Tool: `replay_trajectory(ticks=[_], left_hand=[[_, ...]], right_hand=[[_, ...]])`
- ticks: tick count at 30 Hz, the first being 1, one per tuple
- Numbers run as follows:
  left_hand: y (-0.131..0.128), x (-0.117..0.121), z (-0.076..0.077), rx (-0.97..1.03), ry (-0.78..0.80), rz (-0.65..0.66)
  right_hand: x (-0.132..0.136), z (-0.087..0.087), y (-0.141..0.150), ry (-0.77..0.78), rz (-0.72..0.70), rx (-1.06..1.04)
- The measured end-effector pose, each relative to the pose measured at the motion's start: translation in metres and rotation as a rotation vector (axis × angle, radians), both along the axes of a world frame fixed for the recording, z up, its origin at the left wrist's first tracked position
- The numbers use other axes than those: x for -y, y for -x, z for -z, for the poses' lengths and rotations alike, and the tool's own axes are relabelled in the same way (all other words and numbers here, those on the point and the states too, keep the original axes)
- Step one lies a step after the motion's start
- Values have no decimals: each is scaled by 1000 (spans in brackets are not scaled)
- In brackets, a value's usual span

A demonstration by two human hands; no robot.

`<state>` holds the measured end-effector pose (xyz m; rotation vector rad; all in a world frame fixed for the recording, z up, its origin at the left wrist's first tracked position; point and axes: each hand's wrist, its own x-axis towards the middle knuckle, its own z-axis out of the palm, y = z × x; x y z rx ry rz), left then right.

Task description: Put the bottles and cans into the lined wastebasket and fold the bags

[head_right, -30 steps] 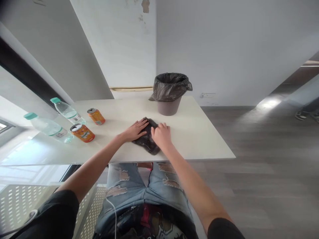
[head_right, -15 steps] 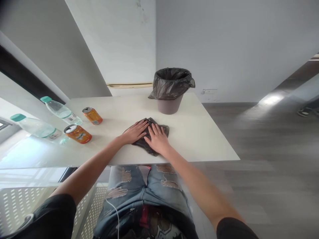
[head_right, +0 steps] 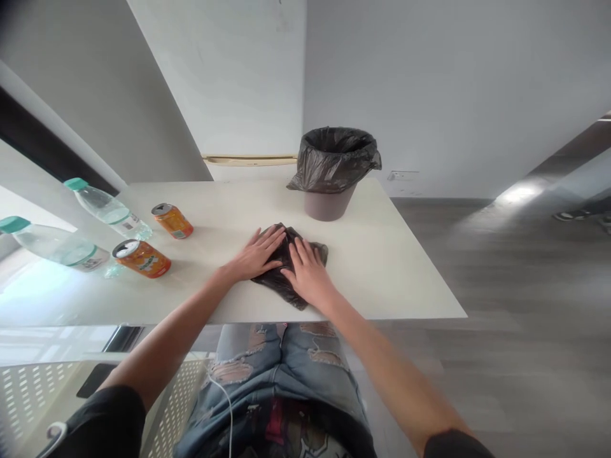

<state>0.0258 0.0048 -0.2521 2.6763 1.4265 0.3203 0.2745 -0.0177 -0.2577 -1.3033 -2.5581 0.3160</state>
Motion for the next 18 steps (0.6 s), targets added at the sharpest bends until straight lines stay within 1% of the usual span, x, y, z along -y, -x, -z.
replay_trajectory(ticks=[3, 4, 5, 6, 7, 9, 11, 13, 15, 17, 18], left_hand=[[6, 20, -29, 84, -165, -110], [6, 30, -35, 105, -180, -139], [6, 40, -38, 117, -170, -149], [4, 52, -37, 119, -140, -141], [2, 63, -33, 111, -96, -120], [-2, 83, -19, 76, -10, -78], [-3, 100, -6, 39, 45, -46], [-1, 113, 0, 16, 54, -15], [-1, 126, -1, 5, 32, 33], [-4, 138, -2, 6, -10, 58], [-7, 144, 0, 16, -34, 45]], right_hand=[[16, -14, -22, -182, 36, -251], [24, -16, -26, -204, 26, -300], [31, -17, -28, -203, 0, -312], [40, -15, -27, -191, -33, -289], [49, -12, -24, -177, -70, -240], [68, -6, -12, -165, -115, -117], [88, -6, -1, -160, -134, -22], [103, -16, 0, -118, -197, 26], [110, -36, -11, -53, -317, 22], [103, -56, -32, -4, -466, -10], [95, -64, -44, 12, -541, -15]])
